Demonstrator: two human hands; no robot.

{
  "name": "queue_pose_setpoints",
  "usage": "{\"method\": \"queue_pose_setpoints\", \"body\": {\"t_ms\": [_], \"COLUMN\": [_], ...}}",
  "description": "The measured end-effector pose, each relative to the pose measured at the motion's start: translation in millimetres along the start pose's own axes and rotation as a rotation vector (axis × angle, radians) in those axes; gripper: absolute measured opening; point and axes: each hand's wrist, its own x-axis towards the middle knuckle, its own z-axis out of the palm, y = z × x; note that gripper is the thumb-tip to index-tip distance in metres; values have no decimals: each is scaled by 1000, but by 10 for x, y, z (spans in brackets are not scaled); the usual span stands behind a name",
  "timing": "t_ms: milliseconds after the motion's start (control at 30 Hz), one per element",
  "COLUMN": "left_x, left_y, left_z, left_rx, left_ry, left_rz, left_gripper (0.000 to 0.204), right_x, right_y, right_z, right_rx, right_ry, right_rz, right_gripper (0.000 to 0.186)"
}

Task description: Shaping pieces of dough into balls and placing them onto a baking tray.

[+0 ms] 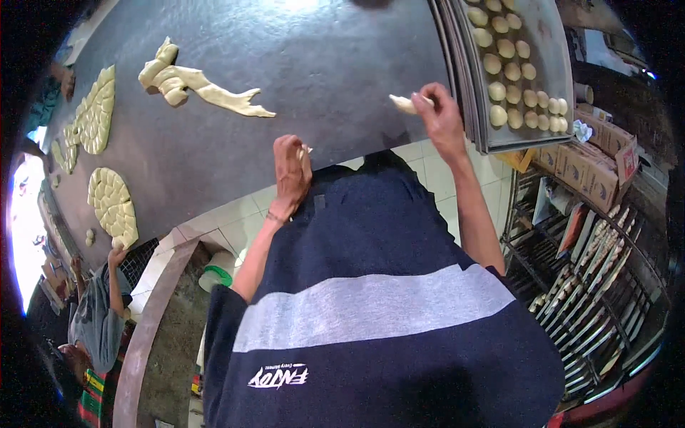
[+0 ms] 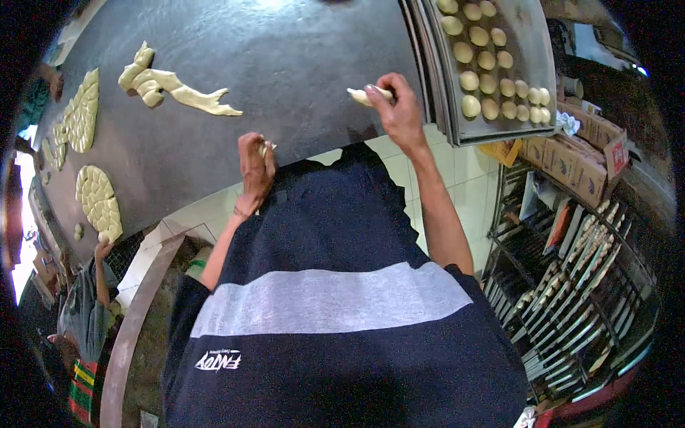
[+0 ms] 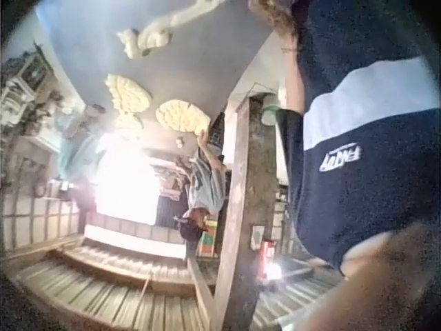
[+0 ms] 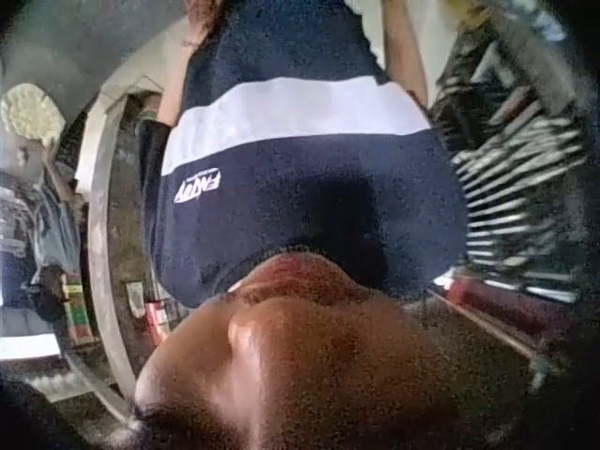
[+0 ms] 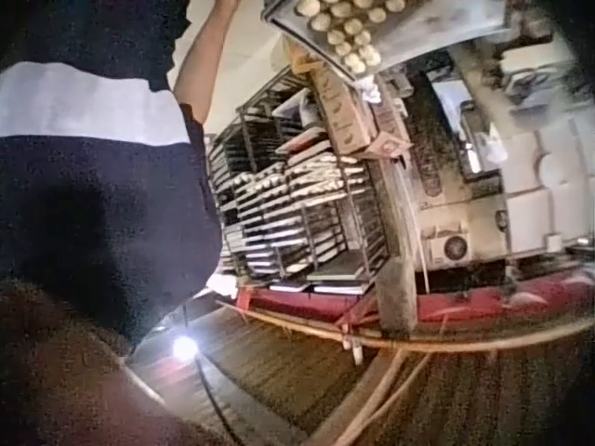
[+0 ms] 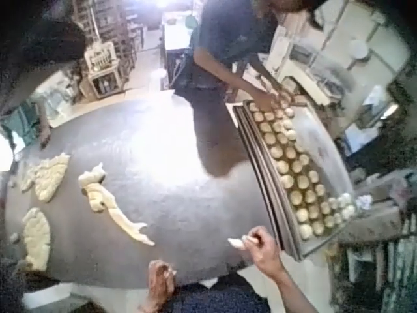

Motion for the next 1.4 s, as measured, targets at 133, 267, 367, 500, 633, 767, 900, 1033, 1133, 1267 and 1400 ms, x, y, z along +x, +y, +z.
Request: {"method": "queue_pose_setpoints", "body": {"t_ms": [133, 267, 367, 500, 633, 767, 900, 1033, 1133, 1267, 1400], "left_x": [-387, -111, 443, 263, -396, -115, 374, 10, -215, 446, 593], "left_y": [130, -75, -257, -158, -297, -696, -815, -812, -1069, -1464, -1397], "left_z": [67, -128, 6, 536, 221, -587, -571, -515, -1076, -1479, -1171], "left_rx": [149, 646, 801, 653, 610, 693, 619, 541, 513, 630, 360], "left_ry": [49, 108, 377, 518, 335, 573, 704, 477, 347, 543, 563], "left_rz": [56, 236, 106, -215, 20, -234, -499, -272, -125, -368, -270], "left_gripper": [46, 49, 54, 41, 33, 33, 32, 31, 29, 28, 27], "right_x": [-161, 20, 617, 638, 194, 777, 1161, 444, 489, 1292, 1185], "right_y": [289, 726, 814, 607, 653, 840, 701, 615, 703, 760, 645], "right_z": [-65, 7, 339, 1057, 604, 276, 1114, 1178, 587, 734, 1418], "right_rx": [-312, -768, -783, -485, -440, -642, -532, -388, -573, -731, -578], "right_ry": [-100, -306, -46, 17, -429, -208, 169, -131, -170, 210, 334], "right_rz": [-294, -782, -846, -545, -683, -717, -563, -562, -637, -448, -331], "right_gripper": [20, 35, 36, 29, 19, 20, 22, 19, 18, 22, 24]}}
